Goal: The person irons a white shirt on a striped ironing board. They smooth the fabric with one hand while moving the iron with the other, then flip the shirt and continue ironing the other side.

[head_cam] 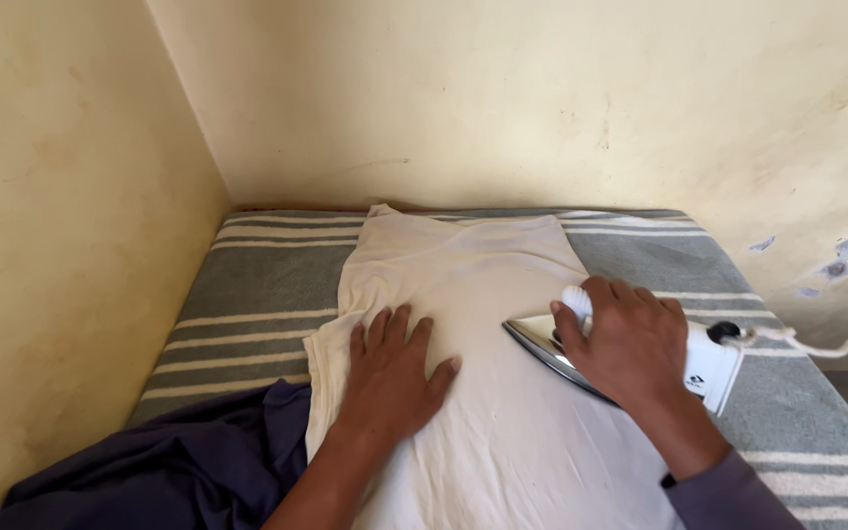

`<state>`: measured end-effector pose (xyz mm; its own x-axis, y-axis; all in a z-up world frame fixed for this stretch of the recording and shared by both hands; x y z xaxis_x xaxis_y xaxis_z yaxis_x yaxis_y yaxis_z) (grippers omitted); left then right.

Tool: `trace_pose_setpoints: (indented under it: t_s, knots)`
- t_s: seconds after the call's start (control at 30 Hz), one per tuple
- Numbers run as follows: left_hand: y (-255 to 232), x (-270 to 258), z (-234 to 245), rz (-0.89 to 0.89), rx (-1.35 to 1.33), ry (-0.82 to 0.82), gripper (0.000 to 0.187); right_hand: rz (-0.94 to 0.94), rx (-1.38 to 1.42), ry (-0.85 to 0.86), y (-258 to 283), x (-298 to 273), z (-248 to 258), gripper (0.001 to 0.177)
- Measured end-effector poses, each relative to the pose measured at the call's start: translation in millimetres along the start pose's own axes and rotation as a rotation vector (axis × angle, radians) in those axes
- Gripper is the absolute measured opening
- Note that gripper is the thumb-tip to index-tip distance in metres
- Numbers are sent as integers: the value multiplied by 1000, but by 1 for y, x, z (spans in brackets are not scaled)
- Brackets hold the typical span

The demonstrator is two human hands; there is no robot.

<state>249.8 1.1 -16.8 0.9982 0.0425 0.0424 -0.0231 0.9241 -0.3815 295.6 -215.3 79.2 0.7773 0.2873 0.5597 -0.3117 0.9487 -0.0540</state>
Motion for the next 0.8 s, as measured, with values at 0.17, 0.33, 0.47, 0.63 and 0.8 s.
trace_pose_setpoints:
  t_s: [0.17,0.33,0.47,0.63,0.8]
  knots:
    - [0,2,4,-17,-20,3,69,-7,69,82,0,5,1,37]
    - [4,4,2,-40,-34,-2,68,-2,110,422,5,-1,-6,41]
    - [12,7,7,-63,-96,-54,58,106,162,597,27,-10,-1,49]
    - [17,8,7,-44,-116,-60,50,240,229,780,55,-41,0,51]
    - [16,7,9,-34,-117,-40,55,393,237,1053,69,-92,-25,39]
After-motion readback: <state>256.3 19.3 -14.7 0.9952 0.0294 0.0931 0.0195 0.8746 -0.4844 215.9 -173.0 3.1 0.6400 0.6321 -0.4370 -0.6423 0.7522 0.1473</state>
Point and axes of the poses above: each hand's wrist, its own x-axis towards the middle knuckle, its own z-axis out of the back of the hand, y = z × x, the point moved 9 cm from there along x, towards the middle knuckle, and after that the axes turned 1 degree about -z, right-handed, at the moved point
